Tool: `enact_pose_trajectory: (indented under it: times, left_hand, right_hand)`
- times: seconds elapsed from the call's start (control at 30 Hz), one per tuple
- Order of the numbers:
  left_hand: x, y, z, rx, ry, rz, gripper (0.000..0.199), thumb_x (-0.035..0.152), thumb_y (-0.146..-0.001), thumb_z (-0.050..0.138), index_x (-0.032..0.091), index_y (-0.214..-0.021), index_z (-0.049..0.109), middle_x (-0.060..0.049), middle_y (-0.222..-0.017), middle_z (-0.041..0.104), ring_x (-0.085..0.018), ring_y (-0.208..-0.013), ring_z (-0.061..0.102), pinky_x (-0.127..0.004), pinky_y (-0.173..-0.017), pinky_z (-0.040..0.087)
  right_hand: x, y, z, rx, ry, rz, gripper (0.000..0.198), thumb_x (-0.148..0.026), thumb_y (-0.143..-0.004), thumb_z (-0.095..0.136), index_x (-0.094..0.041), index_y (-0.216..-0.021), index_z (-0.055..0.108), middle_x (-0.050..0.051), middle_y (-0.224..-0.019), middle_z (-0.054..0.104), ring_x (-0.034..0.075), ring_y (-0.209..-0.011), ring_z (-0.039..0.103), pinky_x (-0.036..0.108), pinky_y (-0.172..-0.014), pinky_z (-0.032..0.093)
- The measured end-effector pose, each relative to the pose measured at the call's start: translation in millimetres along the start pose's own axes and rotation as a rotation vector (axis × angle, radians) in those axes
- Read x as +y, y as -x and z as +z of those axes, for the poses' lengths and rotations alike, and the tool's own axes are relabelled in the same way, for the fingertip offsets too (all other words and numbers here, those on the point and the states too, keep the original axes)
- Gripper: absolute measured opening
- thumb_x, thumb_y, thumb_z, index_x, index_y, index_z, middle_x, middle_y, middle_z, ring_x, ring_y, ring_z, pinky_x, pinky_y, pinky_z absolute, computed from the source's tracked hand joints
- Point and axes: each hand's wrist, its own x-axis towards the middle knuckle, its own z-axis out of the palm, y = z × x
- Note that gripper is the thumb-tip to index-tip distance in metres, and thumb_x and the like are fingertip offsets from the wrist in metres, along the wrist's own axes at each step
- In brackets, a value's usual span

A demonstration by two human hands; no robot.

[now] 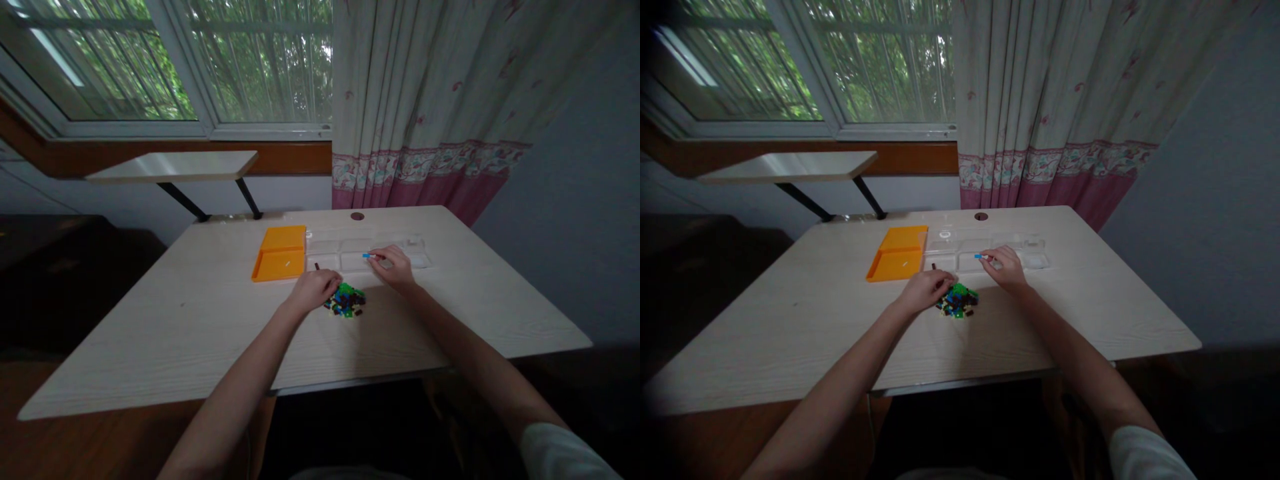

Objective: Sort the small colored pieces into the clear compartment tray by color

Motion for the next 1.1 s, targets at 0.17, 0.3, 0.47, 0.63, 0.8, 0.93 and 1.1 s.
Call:
enact_pose_trajectory:
  times: [0.17, 0.3, 0.47, 0.63, 0.8, 0.93, 1.1]
  left_hand:
    - [-1, 0, 0, -0.008, -0.009, 0.007, 0.025, 0.03, -0.087, 0.039, 0.02, -0.091, 0.061, -0.002, -0.088, 0.067, -0.015, -0.079, 0.061, -0.023, -0.067, 0.043]
    - [-1, -1, 0, -0.019, -0.027, 0.014, 0.025, 0.03, -0.087, 0.039, 0.02, -0.091, 0.061, -0.002, -0.087, 0.067, -0.015, -0.078, 0.061, -0.022, -0.064, 0.042]
    - [0, -1, 0, -0.019, -0.029, 0.018, 0.025, 0.03, -0.087, 0.039, 0.02, -0.091, 0.061, -0.002, -0.087, 0.067, -0.014, -0.078, 0.061, -0.022, -0.064, 0.042]
    - [0, 0, 0, -0.018, -0.024, 0.011, 0.026, 0.031, -0.087, 0.038, 0.019, -0.092, 0.062, -0.003, -0.088, 0.067, -0.015, -0.079, 0.061, -0.022, -0.065, 0.043]
    - [0, 0, 0, -0.02, -0.023, 0.007, 0.026, 0.03, -0.087, 0.038, 0.02, -0.092, 0.062, -0.002, -0.088, 0.067, -0.015, -0.08, 0.061, -0.022, -0.065, 0.043]
    - [1, 0, 0, -0.013, -0.03, 0.007, 0.025, 0.03, -0.087, 0.038, 0.021, -0.091, 0.062, -0.001, -0.087, 0.067, -0.015, -0.078, 0.061, -0.023, -0.064, 0.042]
    - [3, 0, 1, -0.015, -0.015, 0.036, 0.024, 0.029, -0.087, 0.039, 0.02, -0.09, 0.062, -0.001, -0.085, 0.067, -0.014, -0.076, 0.061, -0.022, -0.064, 0.041]
  right_hand:
    - [8, 1, 2, -0.068, 0.068, 0.121, 0.013, -0.027, -0.078, 0.057, -0.02, -0.085, 0.066, 0.002, -0.069, 0.062, 0.016, -0.07, 0.054, 0.03, -0.07, 0.042]
    - [21, 1, 9, -0.215, 0.148, 0.237, 0.012, -0.026, -0.075, 0.06, -0.02, -0.083, 0.067, 0.003, -0.072, 0.062, 0.017, -0.073, 0.053, 0.031, -0.073, 0.04]
    - [28, 0, 15, -0.316, 0.168, 0.258, 0.015, -0.025, -0.077, 0.057, -0.02, -0.084, 0.068, 0.004, -0.073, 0.06, 0.017, -0.074, 0.052, 0.032, -0.076, 0.038]
    - [13, -1, 4, -0.35, 0.079, 0.2, 0.017, -0.026, -0.079, 0.054, -0.018, -0.086, 0.067, 0.004, -0.073, 0.059, 0.017, -0.075, 0.052, 0.029, -0.074, 0.04]
    - [-9, -1, -5, -0.771, -0.084, 0.074, 0.016, -0.032, -0.079, 0.055, -0.02, -0.081, 0.066, 0.002, -0.073, 0.062, 0.013, -0.068, 0.054, 0.024, -0.065, 0.04]
    - [-16, 2, -1, -0.908, -0.061, 0.052, 0.017, -0.032, -0.077, 0.057, -0.02, -0.082, 0.066, 0.002, -0.073, 0.064, 0.013, -0.067, 0.055, 0.023, -0.062, 0.038]
    - [-17, 5, 3, -0.887, -0.065, 0.028, 0.014, -0.024, -0.08, 0.053, -0.018, -0.082, 0.065, 0.003, -0.074, 0.064, 0.013, -0.069, 0.055, 0.024, -0.065, 0.039]
